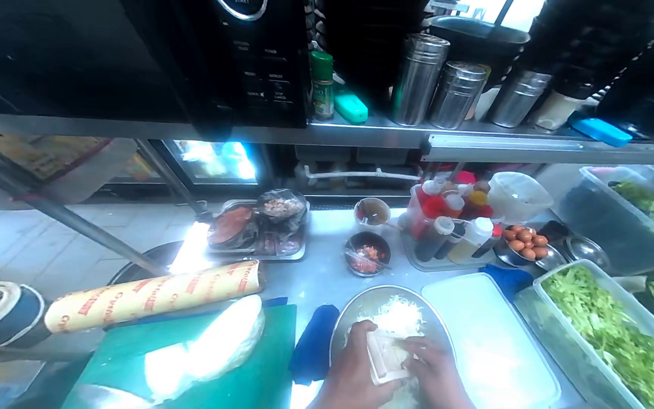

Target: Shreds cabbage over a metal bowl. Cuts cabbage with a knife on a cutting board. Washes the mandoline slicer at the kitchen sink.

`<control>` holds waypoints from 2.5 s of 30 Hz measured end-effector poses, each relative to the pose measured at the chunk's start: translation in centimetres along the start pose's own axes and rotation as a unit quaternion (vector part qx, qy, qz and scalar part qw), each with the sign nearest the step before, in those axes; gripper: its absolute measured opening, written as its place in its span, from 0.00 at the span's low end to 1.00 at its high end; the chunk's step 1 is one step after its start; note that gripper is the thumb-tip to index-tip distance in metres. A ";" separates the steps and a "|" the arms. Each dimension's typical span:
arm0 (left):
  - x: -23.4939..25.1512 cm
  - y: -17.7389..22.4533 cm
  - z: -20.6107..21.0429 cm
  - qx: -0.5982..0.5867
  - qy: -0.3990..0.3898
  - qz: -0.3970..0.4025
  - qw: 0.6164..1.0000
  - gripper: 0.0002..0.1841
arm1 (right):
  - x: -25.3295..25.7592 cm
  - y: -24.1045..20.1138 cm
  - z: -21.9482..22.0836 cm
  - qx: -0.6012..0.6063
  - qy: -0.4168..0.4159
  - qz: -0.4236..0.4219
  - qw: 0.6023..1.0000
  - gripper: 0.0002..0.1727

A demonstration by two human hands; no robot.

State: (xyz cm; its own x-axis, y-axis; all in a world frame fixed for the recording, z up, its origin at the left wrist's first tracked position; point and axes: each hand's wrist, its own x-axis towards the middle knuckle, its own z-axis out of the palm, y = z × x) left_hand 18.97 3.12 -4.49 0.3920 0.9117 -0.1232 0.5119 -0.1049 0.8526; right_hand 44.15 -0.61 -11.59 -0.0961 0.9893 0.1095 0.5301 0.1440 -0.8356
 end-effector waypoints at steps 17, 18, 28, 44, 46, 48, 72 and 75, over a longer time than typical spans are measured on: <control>0.1 0.1 0.0 0.002 0.001 0.007 1.000 0.59 | -0.1 0.5 -0.2 -0.002 -0.015 -0.003 1.000 0.18; 0.1 0.1 0.1 0.006 -0.003 0.006 1.000 0.59 | -0.1 -0.4 -0.1 0.013 -0.011 -0.014 1.000 0.18; -0.3 0.0 0.4 0.010 -0.007 0.004 1.000 0.59 | -0.6 0.2 0.5 -0.002 0.001 -0.027 1.000 0.17; -0.1 0.3 0.2 0.016 0.003 0.004 1.000 0.60 | -0.8 3.9 0.2 -0.038 -0.021 0.060 0.997 0.19; 0.0 0.4 0.3 0.020 0.002 0.001 1.000 0.60 | -0.3 2.1 -0.2 -0.014 -0.018 0.056 0.998 0.18; 0.1 0.3 0.3 0.019 0.002 0.001 1.000 0.60 | 0.3 -0.4 -0.4 0.020 -0.014 0.012 1.000 0.17; -0.1 0.3 -0.1 0.013 -0.002 0.004 1.000 0.59 | -0.3 3.5 0.2 0.008 -0.005 0.073 0.997 0.16; -0.1 0.0 0.1 0.021 -0.006 0.002 1.000 0.60 | 0.1 -0.2 0.2 0.036 0.000 0.015 0.999 0.15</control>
State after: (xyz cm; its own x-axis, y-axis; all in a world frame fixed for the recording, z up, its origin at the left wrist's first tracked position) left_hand 19.00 3.03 -4.52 0.4038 0.9062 -0.1255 0.5411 -0.1260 0.8315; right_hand 43.88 -0.57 -11.49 -0.0810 0.9932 0.0837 0.4707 0.1122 -0.8752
